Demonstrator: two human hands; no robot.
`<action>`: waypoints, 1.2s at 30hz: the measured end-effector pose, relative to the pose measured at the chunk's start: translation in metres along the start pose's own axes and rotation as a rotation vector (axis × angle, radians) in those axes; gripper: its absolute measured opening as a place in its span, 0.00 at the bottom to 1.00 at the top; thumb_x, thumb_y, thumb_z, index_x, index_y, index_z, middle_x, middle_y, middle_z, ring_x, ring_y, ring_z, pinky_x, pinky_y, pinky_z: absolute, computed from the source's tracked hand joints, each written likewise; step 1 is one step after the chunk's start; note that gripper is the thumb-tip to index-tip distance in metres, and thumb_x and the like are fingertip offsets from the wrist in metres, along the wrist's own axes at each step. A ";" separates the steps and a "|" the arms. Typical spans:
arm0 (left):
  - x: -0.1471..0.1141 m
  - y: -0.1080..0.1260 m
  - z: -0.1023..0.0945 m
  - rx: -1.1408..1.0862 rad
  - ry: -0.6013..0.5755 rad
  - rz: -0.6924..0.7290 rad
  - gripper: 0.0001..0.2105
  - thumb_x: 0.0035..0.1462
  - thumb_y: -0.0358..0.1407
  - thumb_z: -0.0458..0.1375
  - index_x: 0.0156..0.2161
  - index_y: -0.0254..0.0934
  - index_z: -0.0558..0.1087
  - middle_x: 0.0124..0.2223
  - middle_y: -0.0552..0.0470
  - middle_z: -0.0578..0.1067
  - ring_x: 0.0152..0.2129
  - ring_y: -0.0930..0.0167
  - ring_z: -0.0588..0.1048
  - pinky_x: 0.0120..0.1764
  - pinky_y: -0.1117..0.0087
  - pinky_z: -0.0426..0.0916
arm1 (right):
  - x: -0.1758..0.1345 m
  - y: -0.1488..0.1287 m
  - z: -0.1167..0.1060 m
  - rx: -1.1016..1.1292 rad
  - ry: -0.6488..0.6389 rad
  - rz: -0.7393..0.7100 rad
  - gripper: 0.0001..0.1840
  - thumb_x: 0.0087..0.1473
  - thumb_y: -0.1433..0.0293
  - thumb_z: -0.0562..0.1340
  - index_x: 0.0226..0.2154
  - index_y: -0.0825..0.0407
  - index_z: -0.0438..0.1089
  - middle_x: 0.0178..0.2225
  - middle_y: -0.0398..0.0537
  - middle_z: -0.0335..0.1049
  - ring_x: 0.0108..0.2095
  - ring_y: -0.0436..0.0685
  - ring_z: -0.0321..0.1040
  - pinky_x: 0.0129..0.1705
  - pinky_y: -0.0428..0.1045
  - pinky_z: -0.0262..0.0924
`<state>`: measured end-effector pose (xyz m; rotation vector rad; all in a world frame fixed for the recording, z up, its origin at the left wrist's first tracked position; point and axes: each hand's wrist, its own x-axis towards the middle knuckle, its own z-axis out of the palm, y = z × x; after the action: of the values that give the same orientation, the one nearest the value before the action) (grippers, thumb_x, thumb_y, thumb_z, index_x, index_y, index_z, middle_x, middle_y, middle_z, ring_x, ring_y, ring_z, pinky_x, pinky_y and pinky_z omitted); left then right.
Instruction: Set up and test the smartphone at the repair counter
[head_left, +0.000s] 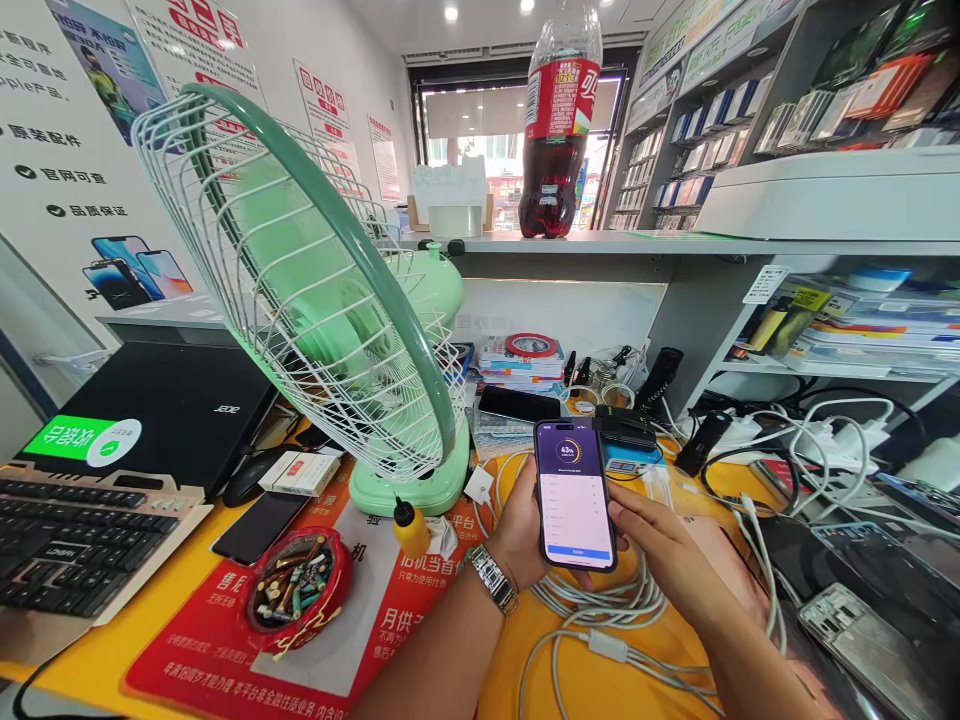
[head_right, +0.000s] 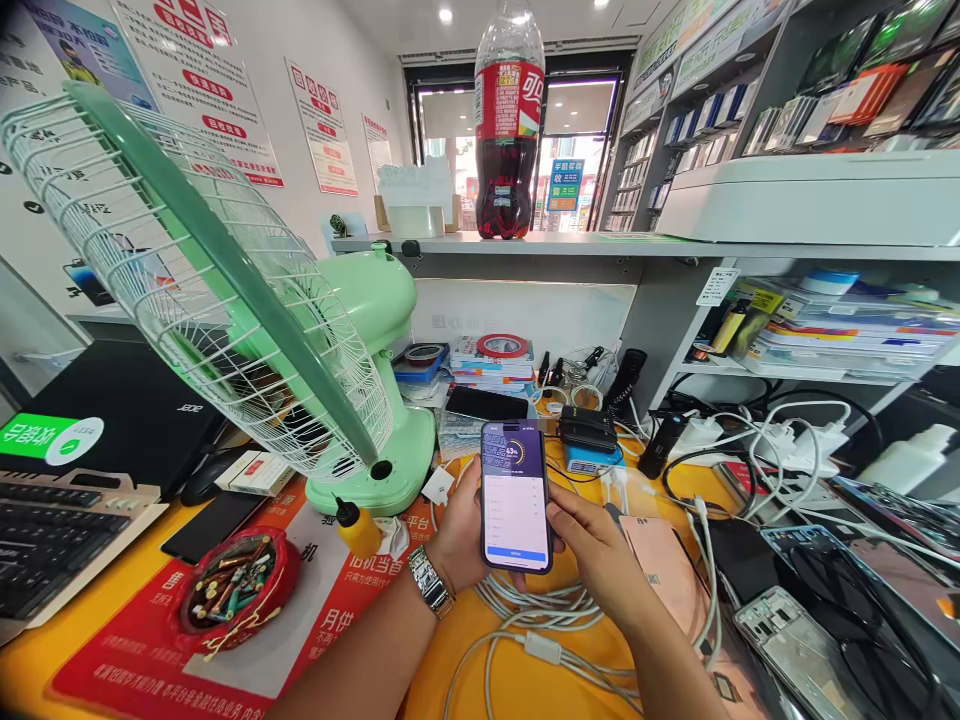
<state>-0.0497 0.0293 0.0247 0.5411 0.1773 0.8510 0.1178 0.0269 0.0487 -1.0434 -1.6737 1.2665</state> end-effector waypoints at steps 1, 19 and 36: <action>0.000 0.000 0.000 -0.006 0.001 0.002 0.41 0.56 0.63 0.36 0.53 0.29 0.69 0.39 0.37 0.79 0.28 0.60 0.78 0.21 0.67 0.69 | 0.000 -0.001 0.000 0.001 0.004 0.001 0.23 0.55 0.56 0.59 0.49 0.50 0.74 0.25 0.46 0.68 0.25 0.55 0.59 0.29 0.49 0.58; -0.001 -0.001 0.007 0.117 0.221 0.096 0.32 0.62 0.54 0.39 0.54 0.30 0.70 0.40 0.38 0.78 0.35 0.60 0.78 0.34 0.62 0.72 | 0.004 0.007 0.002 -0.017 0.186 -0.052 0.16 0.54 0.62 0.59 0.43 0.48 0.75 0.36 0.49 0.72 0.39 0.60 0.66 0.38 0.51 0.62; -0.004 -0.005 0.016 0.189 0.345 0.193 0.26 0.63 0.48 0.43 0.54 0.32 0.70 0.44 0.38 0.77 0.35 0.61 0.77 0.26 0.67 0.73 | 0.007 0.008 0.007 0.132 0.214 -0.019 0.19 0.52 0.61 0.59 0.46 0.47 0.75 0.46 0.49 0.74 0.46 0.62 0.69 0.49 0.55 0.62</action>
<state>-0.0432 0.0169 0.0354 0.5912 0.5318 1.1206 0.1097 0.0323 0.0403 -1.0417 -1.4166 1.1904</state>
